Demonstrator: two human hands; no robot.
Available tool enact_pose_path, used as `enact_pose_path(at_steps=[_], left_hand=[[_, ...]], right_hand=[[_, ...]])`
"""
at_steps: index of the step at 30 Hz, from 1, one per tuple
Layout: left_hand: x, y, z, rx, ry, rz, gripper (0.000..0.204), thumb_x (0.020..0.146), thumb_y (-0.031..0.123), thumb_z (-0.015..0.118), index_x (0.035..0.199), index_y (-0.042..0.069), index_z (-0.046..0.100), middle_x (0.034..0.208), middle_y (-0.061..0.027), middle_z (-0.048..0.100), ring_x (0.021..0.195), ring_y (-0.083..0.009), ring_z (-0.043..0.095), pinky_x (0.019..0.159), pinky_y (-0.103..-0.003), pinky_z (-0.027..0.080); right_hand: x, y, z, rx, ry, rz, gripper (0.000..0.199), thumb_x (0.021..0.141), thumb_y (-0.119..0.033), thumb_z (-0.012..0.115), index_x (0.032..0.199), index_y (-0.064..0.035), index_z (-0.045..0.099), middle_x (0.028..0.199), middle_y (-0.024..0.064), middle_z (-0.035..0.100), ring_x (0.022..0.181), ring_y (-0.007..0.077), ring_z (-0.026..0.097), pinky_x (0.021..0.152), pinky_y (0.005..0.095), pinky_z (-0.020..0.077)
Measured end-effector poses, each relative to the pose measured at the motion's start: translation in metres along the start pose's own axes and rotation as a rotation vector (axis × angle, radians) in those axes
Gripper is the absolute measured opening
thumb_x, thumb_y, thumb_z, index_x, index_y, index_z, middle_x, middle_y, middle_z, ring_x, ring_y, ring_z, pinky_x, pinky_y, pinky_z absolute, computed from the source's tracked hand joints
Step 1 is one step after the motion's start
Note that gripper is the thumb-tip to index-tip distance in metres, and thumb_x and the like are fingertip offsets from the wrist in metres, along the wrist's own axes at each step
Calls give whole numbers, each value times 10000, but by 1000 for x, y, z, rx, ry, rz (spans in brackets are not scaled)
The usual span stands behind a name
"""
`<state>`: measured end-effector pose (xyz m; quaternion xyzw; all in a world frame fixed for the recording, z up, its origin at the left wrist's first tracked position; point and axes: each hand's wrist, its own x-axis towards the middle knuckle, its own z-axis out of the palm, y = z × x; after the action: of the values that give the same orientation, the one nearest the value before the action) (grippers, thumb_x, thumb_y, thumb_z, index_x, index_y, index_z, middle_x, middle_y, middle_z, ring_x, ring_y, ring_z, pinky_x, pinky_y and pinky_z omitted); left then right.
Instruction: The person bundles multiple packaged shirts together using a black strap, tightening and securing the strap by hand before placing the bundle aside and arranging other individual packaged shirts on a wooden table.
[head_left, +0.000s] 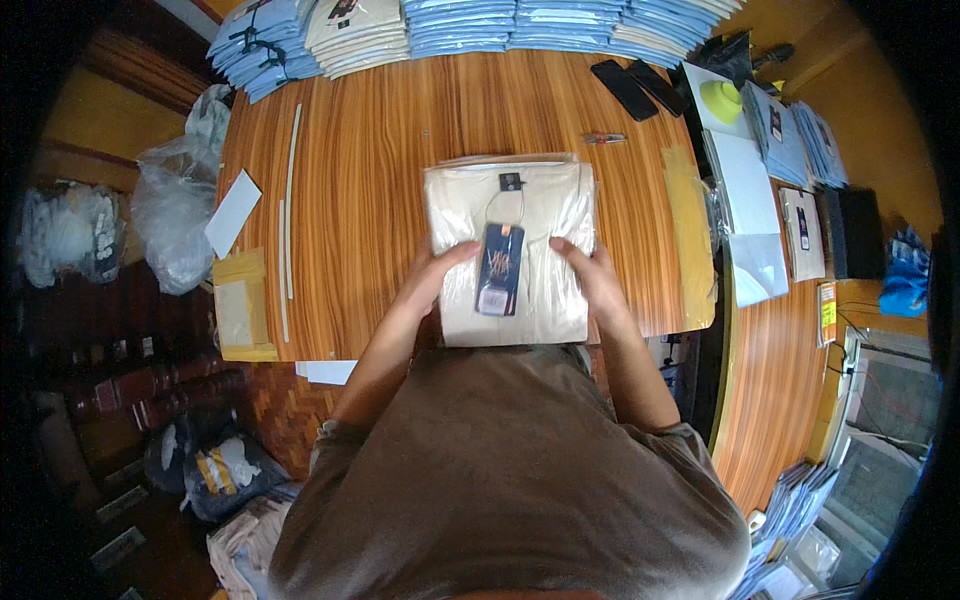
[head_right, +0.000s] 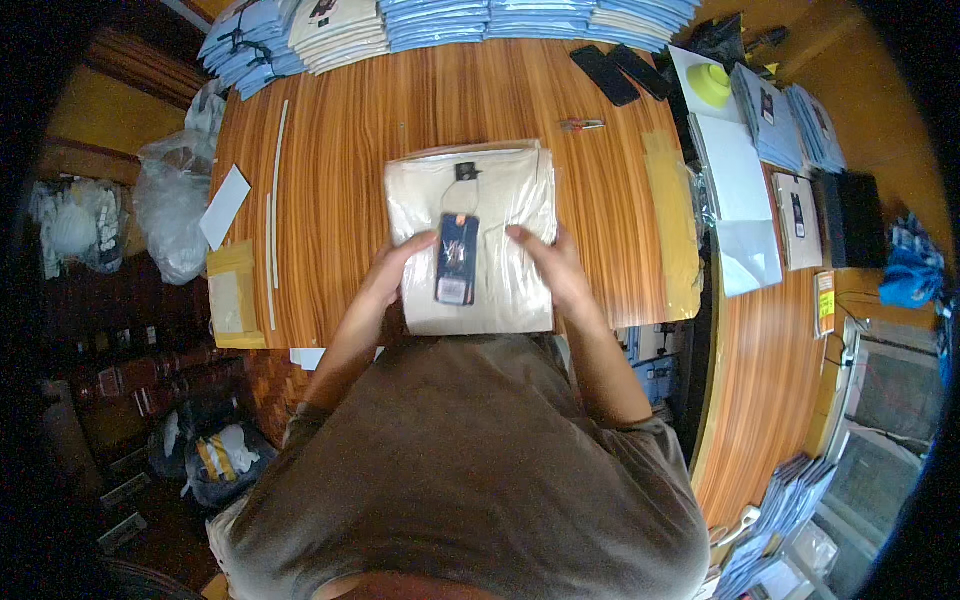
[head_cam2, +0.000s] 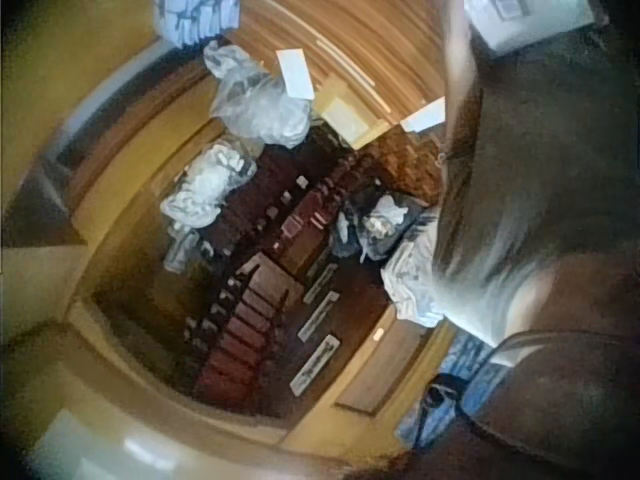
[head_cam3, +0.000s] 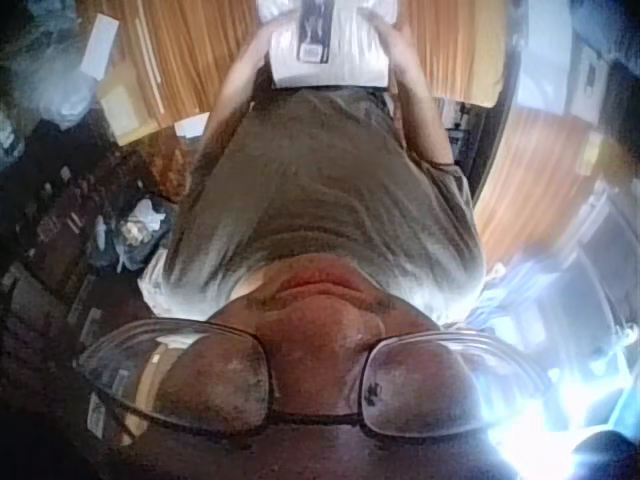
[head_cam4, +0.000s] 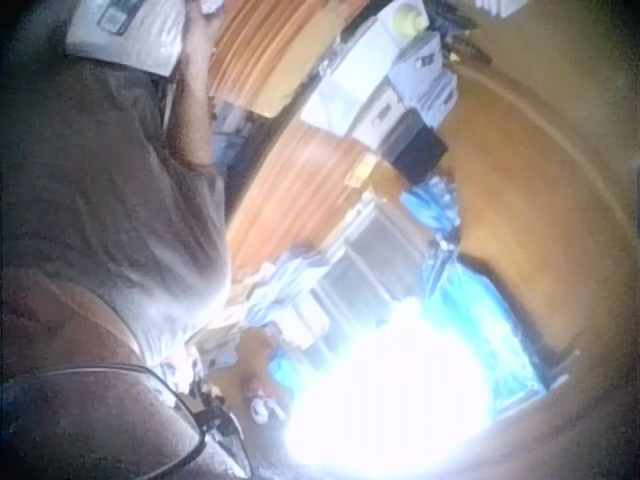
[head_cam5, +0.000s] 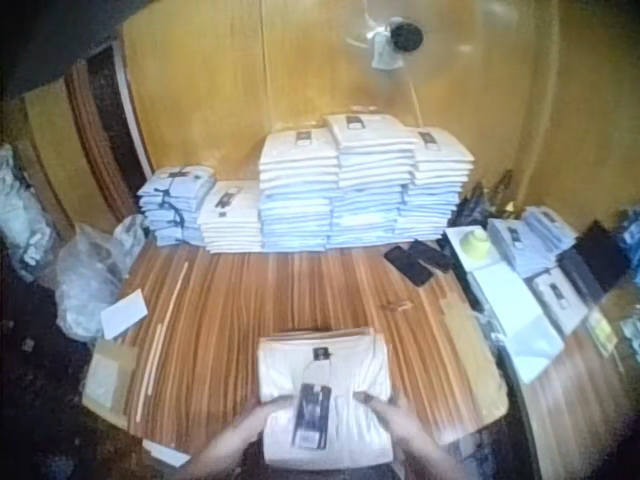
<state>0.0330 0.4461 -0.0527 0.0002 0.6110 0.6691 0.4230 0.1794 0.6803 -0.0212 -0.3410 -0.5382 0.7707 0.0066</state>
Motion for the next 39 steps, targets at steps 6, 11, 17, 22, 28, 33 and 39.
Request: enact_pose_path(at_steps=[6,11,17,22,28,33,39], left_hand=[[-65,-35,-60,279,-366,439,1020,683,148,969,1492,-28,374,1395,-156,586,1264,-260,583,1074,-416,500],[-87,-48,-58,439,-263,283,1098,623,264,1004,1495,-12,396,1445,-160,568,1365,-285,514,1184,-461,377],[-59,-100,-77,1134,-397,745,756,739,401,898,1395,145,624,1406,-67,635,1380,-327,500,1228,-485,260],[-76,-69,-40,448,-218,189,742,762,235,905,1395,31,576,1388,-120,630,1310,-282,565,1156,-424,408],[-58,13,-33,-23,86,-27,663,923,317,780,1394,-68,518,1201,-179,702,1095,-267,695,968,-386,568],[-46,-30,-82,-62,129,-265,785,949,598,646,1434,-13,562,1343,-191,659,1192,-261,654,1045,-355,492],[-43,13,-79,-259,21,-124,687,1015,553,553,1456,27,524,1321,-153,673,1100,-253,702,956,-380,568]], right_hand=[[-27,44,-14,13,-302,-619,1252,589,-200,1023,1569,-8,268,1562,142,387,1449,262,395,1201,458,335],[-26,85,-33,-155,-387,-324,1302,559,-191,1047,1561,23,243,1479,133,499,1374,255,480,1160,425,389],[-15,83,-29,-399,-425,-488,1193,590,-209,1036,1505,53,317,1412,162,559,1323,242,532,1129,412,429],[-8,95,-19,-260,-403,-517,1065,640,-179,1000,1468,55,372,1391,166,578,1298,235,558,1082,404,483],[3,-8,54,-527,-109,-9,920,808,-408,895,1449,75,445,1260,212,690,1135,294,683,1029,410,540],[46,44,62,-325,-226,51,837,842,-490,846,1371,86,547,1232,226,699,1095,286,695,942,386,575],[58,42,85,-320,-188,75,837,871,-533,800,1407,59,547,1270,167,680,1111,249,678,972,370,549]])
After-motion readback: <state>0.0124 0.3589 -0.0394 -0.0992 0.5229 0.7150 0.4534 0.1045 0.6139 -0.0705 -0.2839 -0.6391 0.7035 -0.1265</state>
